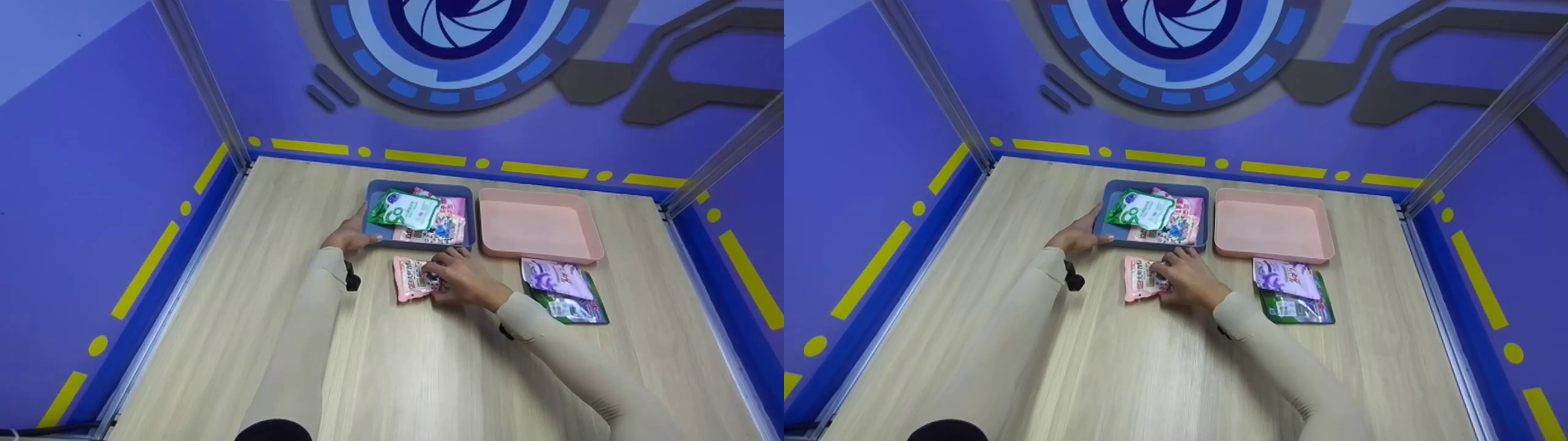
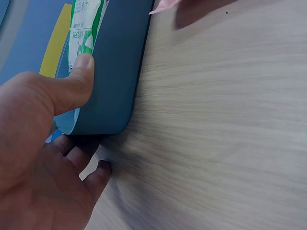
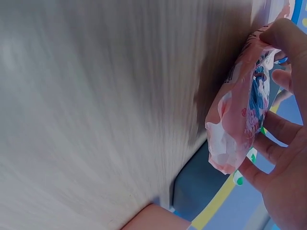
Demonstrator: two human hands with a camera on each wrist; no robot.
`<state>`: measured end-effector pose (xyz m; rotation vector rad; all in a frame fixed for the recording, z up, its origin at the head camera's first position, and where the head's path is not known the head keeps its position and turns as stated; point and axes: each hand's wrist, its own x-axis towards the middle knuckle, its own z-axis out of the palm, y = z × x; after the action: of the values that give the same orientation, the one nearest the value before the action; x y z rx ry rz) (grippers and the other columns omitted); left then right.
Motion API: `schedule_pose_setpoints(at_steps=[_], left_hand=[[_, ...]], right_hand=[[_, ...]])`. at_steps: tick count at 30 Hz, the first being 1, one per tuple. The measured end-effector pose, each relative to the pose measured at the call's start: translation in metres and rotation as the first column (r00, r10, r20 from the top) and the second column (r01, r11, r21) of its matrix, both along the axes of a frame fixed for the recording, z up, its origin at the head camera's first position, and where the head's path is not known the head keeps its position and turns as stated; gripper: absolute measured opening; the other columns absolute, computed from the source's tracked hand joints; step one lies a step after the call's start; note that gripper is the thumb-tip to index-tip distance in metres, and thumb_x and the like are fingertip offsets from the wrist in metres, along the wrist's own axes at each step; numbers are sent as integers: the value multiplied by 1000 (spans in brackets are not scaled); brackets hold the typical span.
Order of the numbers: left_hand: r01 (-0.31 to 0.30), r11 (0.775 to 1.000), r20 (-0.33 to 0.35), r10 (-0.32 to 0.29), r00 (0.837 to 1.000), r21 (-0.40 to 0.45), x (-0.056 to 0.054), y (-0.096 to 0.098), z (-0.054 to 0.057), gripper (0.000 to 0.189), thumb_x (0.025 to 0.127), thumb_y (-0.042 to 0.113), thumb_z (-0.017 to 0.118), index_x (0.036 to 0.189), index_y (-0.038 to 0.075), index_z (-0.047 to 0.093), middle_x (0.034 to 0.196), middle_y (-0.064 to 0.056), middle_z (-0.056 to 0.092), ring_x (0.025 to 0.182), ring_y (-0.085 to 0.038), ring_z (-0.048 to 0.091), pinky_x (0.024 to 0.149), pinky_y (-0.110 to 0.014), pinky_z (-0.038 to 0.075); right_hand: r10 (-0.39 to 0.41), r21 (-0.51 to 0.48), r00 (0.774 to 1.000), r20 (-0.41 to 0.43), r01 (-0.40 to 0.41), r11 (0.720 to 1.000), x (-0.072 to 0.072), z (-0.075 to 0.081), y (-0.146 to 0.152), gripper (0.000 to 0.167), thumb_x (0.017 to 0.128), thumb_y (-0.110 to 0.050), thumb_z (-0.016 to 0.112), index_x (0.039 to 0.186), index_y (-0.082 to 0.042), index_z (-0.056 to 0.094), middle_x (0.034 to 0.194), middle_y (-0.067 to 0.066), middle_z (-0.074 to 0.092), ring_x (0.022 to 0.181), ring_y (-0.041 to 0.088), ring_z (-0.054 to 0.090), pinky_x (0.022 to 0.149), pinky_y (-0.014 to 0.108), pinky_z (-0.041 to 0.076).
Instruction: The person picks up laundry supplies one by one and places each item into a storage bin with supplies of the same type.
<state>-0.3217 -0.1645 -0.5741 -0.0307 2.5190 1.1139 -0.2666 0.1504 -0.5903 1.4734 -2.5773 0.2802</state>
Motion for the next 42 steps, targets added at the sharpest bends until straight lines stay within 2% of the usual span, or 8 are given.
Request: schedule_pose_setpoints(at_steps=[6, 13, 20, 34, 42], left_hand=[[-11, 1000, 15, 11, 1000, 2, 1, 1, 1, 100, 99, 32, 70, 167, 21, -2, 172, -13, 12, 157, -34, 13, 126, -48, 15], [-31, 999, 24, 30, 999, 27, 2, 1, 1, 101, 98, 31, 72, 167, 22, -1, 172, -11, 11, 157, -33, 12, 126, -47, 14], [-3, 1000, 19, 3, 1000, 21, 3, 2, 3, 99, 99, 31, 70, 167, 21, -2, 171, -14, 11, 157, -34, 13, 126, -46, 16], [-35, 999, 32, 34, 999, 24, 2, 3, 4, 99, 100, 30, 69, 167, 22, -3, 172, -13, 11, 157, -34, 12, 126, -46, 14], [-20, 1000, 18, 20, 1000, 13, 2, 2, 2, 99, 99, 30, 69, 167, 23, -4, 171, -15, 12, 156, -35, 13, 126, -46, 14]], right_hand=[[-8, 6, 999, 34, 8, 1000, 1, 2, 1, 52, 81, -42, 84, 127, -20, 71, 117, 6, 68, 106, 29, 57, 97, 53, 45], [-18, 14, 999, 29, 18, 1000, 3, 2, 2, 49, 81, -42, 82, 125, -22, 71, 116, 5, 68, 104, 27, 56, 92, 49, 45], [-16, -19, 999, 44, 17, 1000, 5, 5, 6, 47, 82, -41, 84, 122, -20, 72, 117, 7, 68, 106, 29, 56, 91, 52, 46], [2, -70, 999, 51, 2, 998, 8, 10, 8, 44, 81, -37, 86, 118, -18, 73, 115, 7, 68, 106, 29, 55, 94, 54, 45], [-18, -61, 998, 60, 22, 998, 7, 16, 8, 46, 81, -36, 86, 121, -18, 72, 119, 8, 67, 109, 28, 54, 95, 53, 43]])
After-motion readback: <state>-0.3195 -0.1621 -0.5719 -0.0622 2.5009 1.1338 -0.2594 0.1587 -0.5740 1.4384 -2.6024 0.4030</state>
